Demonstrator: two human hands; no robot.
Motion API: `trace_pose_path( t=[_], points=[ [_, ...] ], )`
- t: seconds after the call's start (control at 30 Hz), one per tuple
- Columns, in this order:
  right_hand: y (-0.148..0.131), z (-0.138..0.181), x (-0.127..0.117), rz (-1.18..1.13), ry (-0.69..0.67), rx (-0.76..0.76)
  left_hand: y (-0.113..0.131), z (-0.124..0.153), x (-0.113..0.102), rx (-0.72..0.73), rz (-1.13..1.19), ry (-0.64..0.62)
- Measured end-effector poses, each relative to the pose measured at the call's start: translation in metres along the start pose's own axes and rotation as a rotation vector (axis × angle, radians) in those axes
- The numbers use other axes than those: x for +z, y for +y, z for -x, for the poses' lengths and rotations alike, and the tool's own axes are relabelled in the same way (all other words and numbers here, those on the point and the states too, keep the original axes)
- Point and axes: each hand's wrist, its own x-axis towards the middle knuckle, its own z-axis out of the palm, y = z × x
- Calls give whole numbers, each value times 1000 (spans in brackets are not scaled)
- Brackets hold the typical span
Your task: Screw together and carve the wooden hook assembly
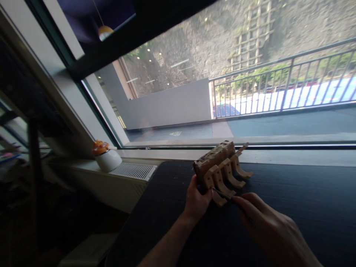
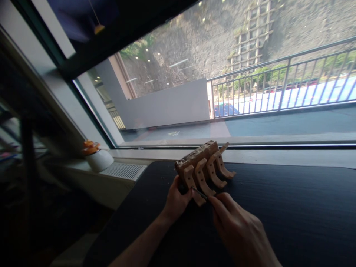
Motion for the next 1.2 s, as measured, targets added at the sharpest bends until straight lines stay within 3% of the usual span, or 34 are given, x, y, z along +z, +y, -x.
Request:
trace_pose_path(
  t=[0.37,0.63,1.2],
  points=[
    [-3,4,7,-35,-100,73,0,1,-2,-3,-1,-27],
    [-2,5,5,-40,-71,26,1,2,-1,-21,23,-12],
    [-2,10,11,-45,-85,68,0,2,-1,8,12,-24]
  ],
)
